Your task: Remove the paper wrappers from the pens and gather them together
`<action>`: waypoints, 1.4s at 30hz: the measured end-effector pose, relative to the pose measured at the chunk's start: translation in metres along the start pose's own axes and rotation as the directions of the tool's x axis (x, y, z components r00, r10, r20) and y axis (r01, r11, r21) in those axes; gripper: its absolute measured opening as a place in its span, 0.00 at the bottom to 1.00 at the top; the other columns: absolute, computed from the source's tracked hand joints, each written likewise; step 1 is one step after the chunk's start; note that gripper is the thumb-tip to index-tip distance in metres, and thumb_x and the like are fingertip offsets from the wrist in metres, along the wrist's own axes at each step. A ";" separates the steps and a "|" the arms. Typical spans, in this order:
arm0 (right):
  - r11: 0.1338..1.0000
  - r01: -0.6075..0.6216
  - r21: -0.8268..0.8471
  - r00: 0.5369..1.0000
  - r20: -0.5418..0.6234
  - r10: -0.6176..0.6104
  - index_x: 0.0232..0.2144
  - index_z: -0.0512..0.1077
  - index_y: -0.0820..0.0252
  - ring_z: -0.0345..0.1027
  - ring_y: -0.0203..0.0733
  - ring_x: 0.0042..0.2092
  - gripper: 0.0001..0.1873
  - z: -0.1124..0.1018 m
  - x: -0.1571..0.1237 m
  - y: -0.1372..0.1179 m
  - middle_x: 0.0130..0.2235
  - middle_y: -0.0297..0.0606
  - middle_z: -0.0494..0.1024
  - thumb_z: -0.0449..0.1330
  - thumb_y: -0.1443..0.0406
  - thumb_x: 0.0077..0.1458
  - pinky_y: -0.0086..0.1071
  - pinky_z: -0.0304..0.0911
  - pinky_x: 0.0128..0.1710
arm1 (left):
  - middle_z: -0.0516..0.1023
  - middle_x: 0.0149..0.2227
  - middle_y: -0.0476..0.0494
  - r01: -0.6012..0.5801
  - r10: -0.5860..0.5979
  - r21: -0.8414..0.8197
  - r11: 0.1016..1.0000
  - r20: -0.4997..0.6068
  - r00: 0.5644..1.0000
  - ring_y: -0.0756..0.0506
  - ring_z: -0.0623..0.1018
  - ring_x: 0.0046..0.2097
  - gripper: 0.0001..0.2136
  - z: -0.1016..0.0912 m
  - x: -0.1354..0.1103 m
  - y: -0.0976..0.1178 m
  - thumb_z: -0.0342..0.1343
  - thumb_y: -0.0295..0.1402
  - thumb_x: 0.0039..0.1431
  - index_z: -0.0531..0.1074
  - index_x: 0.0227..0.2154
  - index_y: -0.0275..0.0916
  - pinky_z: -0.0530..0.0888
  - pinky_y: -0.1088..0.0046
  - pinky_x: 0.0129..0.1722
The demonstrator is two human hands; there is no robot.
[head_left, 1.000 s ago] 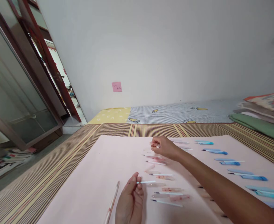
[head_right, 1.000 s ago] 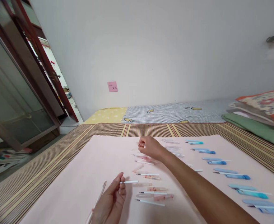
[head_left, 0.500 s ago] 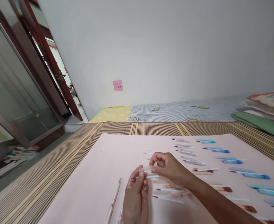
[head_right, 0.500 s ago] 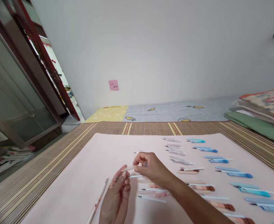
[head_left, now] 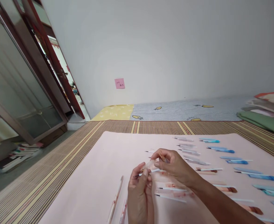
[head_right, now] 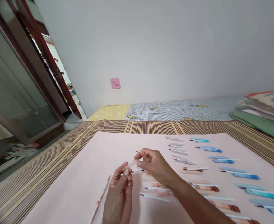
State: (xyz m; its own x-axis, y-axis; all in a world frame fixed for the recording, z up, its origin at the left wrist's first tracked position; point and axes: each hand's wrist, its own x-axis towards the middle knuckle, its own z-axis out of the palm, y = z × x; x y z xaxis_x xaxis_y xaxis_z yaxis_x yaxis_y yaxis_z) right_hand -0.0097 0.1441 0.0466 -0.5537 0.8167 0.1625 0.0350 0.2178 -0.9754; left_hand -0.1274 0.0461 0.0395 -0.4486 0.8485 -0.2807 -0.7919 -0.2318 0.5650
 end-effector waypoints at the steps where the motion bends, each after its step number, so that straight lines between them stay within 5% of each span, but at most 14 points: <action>1: 1.000 0.010 -0.003 1.000 -0.002 -0.010 0.36 0.74 0.58 0.56 0.36 0.30 0.13 -0.001 0.000 0.000 0.28 0.29 0.64 0.65 0.57 0.51 0.28 0.53 0.28 | 0.77 0.29 0.47 -0.001 0.001 -0.004 1.000 0.002 1.000 0.55 0.74 0.27 0.20 0.001 -0.001 0.000 0.76 0.28 0.34 0.80 0.34 0.36 0.75 0.81 0.30; 16: 0.993 0.093 -0.072 0.991 -0.085 -0.099 0.38 0.79 0.58 0.56 0.36 0.29 0.16 -0.007 -0.011 -0.014 0.25 0.30 0.66 0.63 0.54 0.54 0.30 0.54 0.30 | 0.77 0.28 0.44 0.032 -0.026 -0.085 0.996 0.071 0.997 0.53 0.74 0.28 0.19 0.001 -0.004 -0.005 0.76 0.27 0.33 0.81 0.33 0.36 0.75 0.81 0.32; 23: 0.991 -0.023 -0.133 0.993 -0.115 0.008 0.37 0.77 0.57 0.64 0.40 0.37 0.14 -0.013 -0.026 -0.007 0.33 0.33 0.71 0.65 0.55 0.53 0.31 0.60 0.36 | 0.77 0.29 0.43 0.047 -0.039 -0.146 0.988 0.057 0.998 0.53 0.74 0.30 0.20 -0.001 -0.003 -0.008 0.76 0.25 0.32 0.81 0.34 0.35 0.75 0.81 0.32; 28: 0.999 -0.043 0.016 0.989 -0.139 0.045 0.33 0.75 0.59 0.57 0.35 0.29 0.16 -0.010 -0.032 0.001 0.27 0.29 0.65 0.66 0.52 0.50 0.29 0.54 0.30 | 0.77 0.30 0.43 0.083 -0.072 -0.169 0.982 0.066 0.995 0.54 0.73 0.29 0.20 -0.002 -0.002 -0.011 0.76 0.25 0.34 0.81 0.36 0.34 0.73 0.82 0.30; 33: 0.981 -0.071 0.183 0.988 -0.122 0.094 0.31 0.73 0.59 0.44 0.30 0.23 0.19 -0.009 -0.036 -0.005 0.22 0.24 0.56 0.66 0.49 0.51 0.27 0.41 0.22 | 0.74 0.28 0.48 0.178 -0.152 -0.189 0.966 0.141 0.978 0.59 0.62 0.20 0.17 -0.001 -0.004 -0.011 0.74 0.27 0.39 0.79 0.35 0.34 0.61 0.85 0.17; 37: 0.983 -0.034 0.180 0.965 -0.252 0.079 0.35 0.73 0.57 0.44 0.31 0.23 0.18 -0.020 -0.045 -0.011 0.21 0.24 0.54 0.64 0.49 0.54 0.28 0.40 0.22 | 0.73 0.29 0.48 0.217 -0.186 -0.223 0.950 0.153 0.971 0.60 0.60 0.20 0.12 -0.002 -0.004 -0.011 0.70 0.26 0.47 0.78 0.36 0.32 0.60 0.85 0.17; 42: 0.992 0.035 0.125 0.850 -0.525 0.036 0.37 0.72 0.56 0.48 0.32 0.22 0.16 -0.034 -0.068 -0.022 0.21 0.26 0.57 0.64 0.51 0.56 0.27 0.44 0.20 | 0.72 0.30 0.44 0.279 -0.244 -0.313 0.908 0.148 0.958 0.60 0.62 0.22 0.06 -0.002 -0.003 -0.012 0.54 0.22 0.62 0.77 0.34 0.26 0.62 0.86 0.19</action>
State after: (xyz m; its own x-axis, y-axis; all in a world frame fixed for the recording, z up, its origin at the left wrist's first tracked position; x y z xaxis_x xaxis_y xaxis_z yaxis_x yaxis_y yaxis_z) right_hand 0.0555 0.1021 0.0617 -0.0328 0.9829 0.1813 -0.0888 0.1778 -0.9800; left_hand -0.1173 0.0456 0.0325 -0.1755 0.9402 -0.2919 -0.9739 -0.1224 0.1912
